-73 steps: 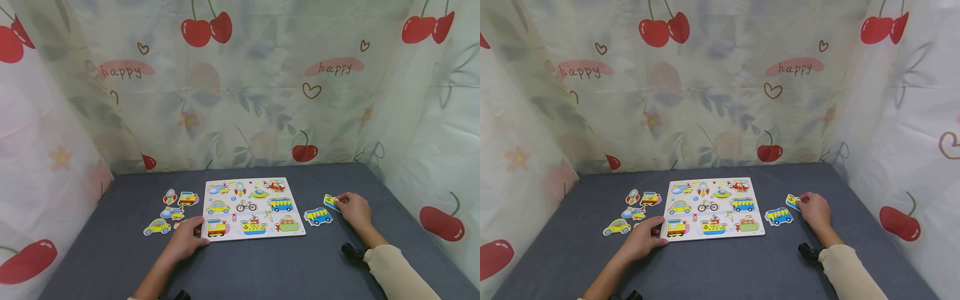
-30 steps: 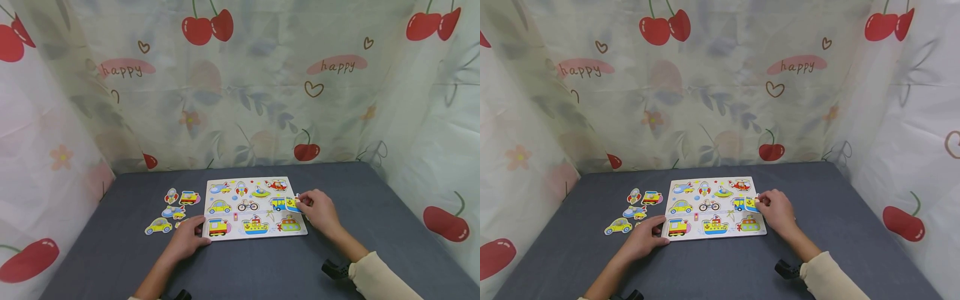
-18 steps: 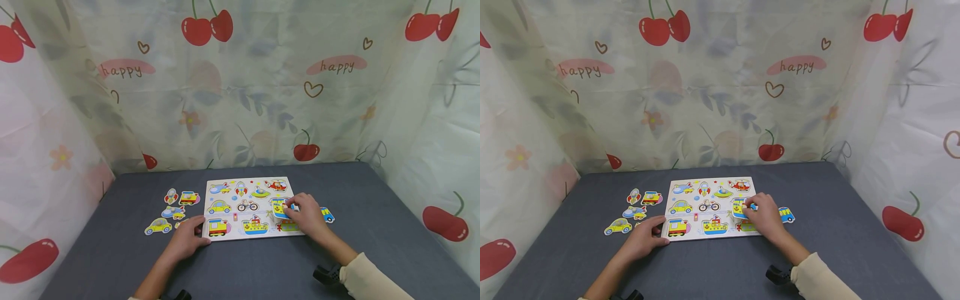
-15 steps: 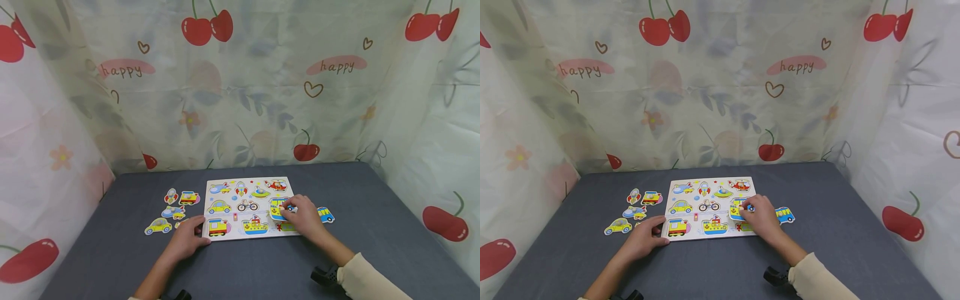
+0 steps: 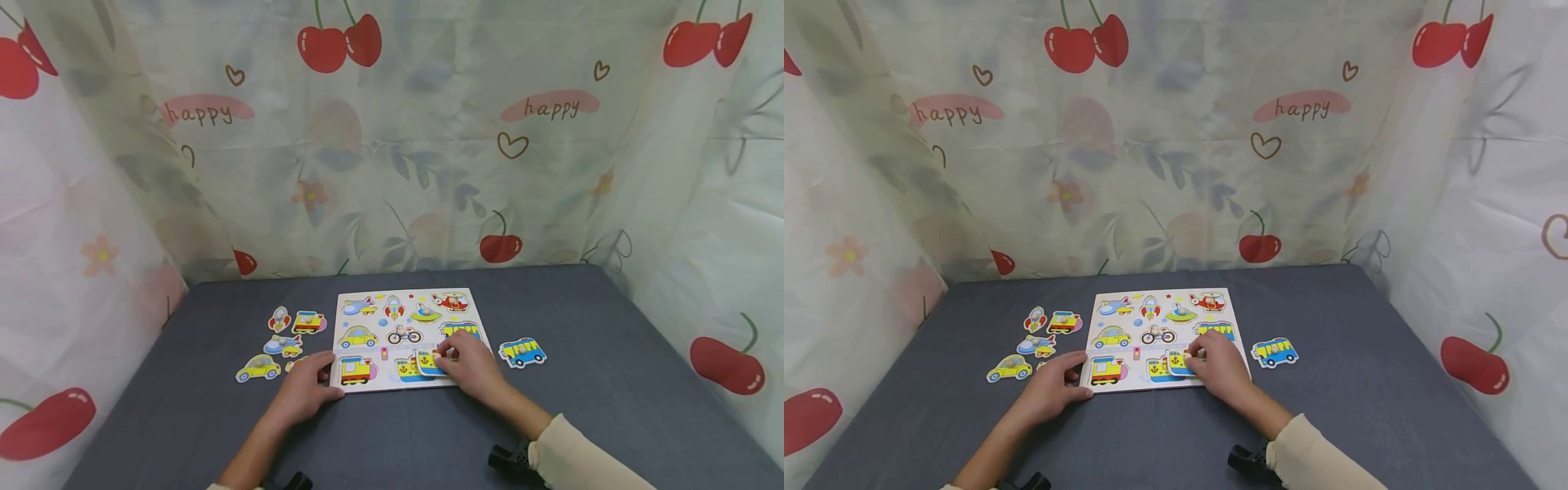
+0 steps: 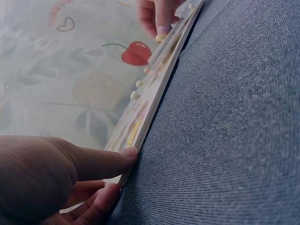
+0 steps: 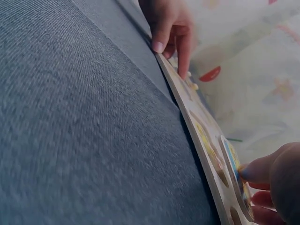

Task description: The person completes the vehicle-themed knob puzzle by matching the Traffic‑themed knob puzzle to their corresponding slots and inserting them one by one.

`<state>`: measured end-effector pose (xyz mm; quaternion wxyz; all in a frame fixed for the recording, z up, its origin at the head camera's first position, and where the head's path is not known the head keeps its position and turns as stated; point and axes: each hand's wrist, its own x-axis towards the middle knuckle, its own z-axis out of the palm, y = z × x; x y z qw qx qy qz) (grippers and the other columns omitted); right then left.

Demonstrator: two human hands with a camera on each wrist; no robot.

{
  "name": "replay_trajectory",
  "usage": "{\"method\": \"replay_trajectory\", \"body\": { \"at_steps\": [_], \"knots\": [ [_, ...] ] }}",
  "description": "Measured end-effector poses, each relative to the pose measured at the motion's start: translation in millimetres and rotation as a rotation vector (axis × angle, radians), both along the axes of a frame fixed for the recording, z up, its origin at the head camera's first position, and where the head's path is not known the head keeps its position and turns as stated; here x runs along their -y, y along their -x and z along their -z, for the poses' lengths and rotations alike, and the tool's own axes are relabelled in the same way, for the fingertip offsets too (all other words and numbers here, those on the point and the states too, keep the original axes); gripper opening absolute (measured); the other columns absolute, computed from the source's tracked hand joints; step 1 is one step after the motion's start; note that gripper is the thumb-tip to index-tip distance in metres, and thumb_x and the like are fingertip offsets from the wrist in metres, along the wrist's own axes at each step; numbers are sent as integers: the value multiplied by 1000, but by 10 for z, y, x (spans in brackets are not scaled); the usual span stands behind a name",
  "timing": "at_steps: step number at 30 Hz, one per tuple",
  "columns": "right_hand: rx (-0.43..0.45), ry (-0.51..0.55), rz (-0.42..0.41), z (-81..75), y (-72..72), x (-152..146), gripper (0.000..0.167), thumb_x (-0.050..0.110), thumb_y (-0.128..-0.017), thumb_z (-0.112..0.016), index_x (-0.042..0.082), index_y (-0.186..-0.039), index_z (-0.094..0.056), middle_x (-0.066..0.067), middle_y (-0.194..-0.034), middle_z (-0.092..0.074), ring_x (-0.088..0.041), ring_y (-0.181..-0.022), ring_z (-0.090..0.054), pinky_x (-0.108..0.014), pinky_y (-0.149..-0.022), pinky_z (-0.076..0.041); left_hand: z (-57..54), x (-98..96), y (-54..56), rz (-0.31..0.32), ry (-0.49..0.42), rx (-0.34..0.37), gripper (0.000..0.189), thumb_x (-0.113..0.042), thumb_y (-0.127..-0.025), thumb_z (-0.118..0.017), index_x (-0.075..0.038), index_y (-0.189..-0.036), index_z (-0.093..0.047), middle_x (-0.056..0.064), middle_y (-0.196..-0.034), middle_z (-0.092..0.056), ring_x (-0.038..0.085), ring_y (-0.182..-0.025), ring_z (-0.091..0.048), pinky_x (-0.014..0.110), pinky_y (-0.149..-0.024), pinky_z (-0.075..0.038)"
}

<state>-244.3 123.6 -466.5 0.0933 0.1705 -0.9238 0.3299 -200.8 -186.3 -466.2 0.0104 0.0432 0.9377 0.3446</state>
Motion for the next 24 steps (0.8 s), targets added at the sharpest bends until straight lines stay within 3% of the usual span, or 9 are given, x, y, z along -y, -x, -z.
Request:
{"method": "replay_trajectory", "body": {
  "at_steps": [11,24],
  "knots": [
    [7,-47,-69,22,-7,233,10,16,-79,-80,18,-78,-70,8,-76,-52,-9,-68,-46,-29,-63,-41,4,1,-8,3,-8,5,67,-14,-72,-86,0,-131,-59,16,-132,-57,19,-91,-58,34,-80,-49],
    [1,-157,-113,2,19,333,9,20,-81,-79,15,-83,-70,7,-81,-56,-13,-77,-48,-33,-71,-43,12,-8,6,2,-5,-7,66,-13,-72,-86,0,-131,-59,15,-131,-57,19,-91,-58,35,-80,-49]
  ]
}}
